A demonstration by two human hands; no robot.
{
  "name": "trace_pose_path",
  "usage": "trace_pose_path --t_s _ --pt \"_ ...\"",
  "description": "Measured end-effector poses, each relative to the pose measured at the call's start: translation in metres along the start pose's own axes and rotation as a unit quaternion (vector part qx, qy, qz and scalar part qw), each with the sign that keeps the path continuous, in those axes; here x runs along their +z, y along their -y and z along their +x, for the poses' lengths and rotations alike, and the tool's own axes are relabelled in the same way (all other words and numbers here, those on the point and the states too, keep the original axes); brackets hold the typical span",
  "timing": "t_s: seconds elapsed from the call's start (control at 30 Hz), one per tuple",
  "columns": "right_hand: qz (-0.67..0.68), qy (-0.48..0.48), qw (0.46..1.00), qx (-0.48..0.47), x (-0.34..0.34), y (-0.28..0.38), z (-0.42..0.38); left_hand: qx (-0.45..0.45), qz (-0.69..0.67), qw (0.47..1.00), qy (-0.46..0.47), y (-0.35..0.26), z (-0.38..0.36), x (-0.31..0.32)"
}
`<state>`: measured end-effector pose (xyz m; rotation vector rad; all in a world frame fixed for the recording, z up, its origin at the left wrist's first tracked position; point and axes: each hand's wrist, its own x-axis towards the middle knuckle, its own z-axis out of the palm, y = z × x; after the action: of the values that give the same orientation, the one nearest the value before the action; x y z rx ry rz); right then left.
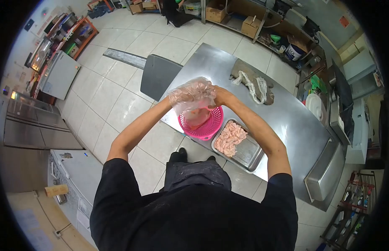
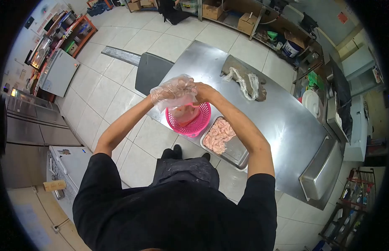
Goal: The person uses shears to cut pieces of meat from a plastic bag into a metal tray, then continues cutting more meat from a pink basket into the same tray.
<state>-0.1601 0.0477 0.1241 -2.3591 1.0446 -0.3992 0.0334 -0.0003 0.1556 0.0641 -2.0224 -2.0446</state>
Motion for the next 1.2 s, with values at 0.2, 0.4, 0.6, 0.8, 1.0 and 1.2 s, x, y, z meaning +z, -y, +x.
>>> trace_pose_path --t_s 0.2,0.4,0.6,0.8,1.0,1.2 --pt "-0.018 0.024 0.996 -0.085 0.103 -0.118 0.054 0.168 0.529 0.829 -0.075 -0.010 -0.011 -0.021" --pt "-0.175 0.160 0.970 -0.061 0.053 0.005 0.095 0.178 0.085 0.974 -0.108 -0.007 -0.047 -0.075" --pt "-0.190 0.068 0.973 0.108 0.032 0.026 0.084 0.154 0.240 0.882 -0.375 -0.116 -0.065 -0.147" --pt "0.010 -0.371 0.861 0.348 0.059 0.025 -0.039 0.046 0.277 0.743 -0.607 -0.074 -0.171 -0.222" --pt "0.183 -0.590 0.615 0.491 0.165 0.036 -0.153 0.128 -0.172 0.714 -0.666 0.127 -0.307 -0.287" --pt "0.161 -0.794 0.268 0.522 0.267 0.087 -0.164 0.118 -0.026 0.614 -0.780 0.145 -0.270 -0.391"
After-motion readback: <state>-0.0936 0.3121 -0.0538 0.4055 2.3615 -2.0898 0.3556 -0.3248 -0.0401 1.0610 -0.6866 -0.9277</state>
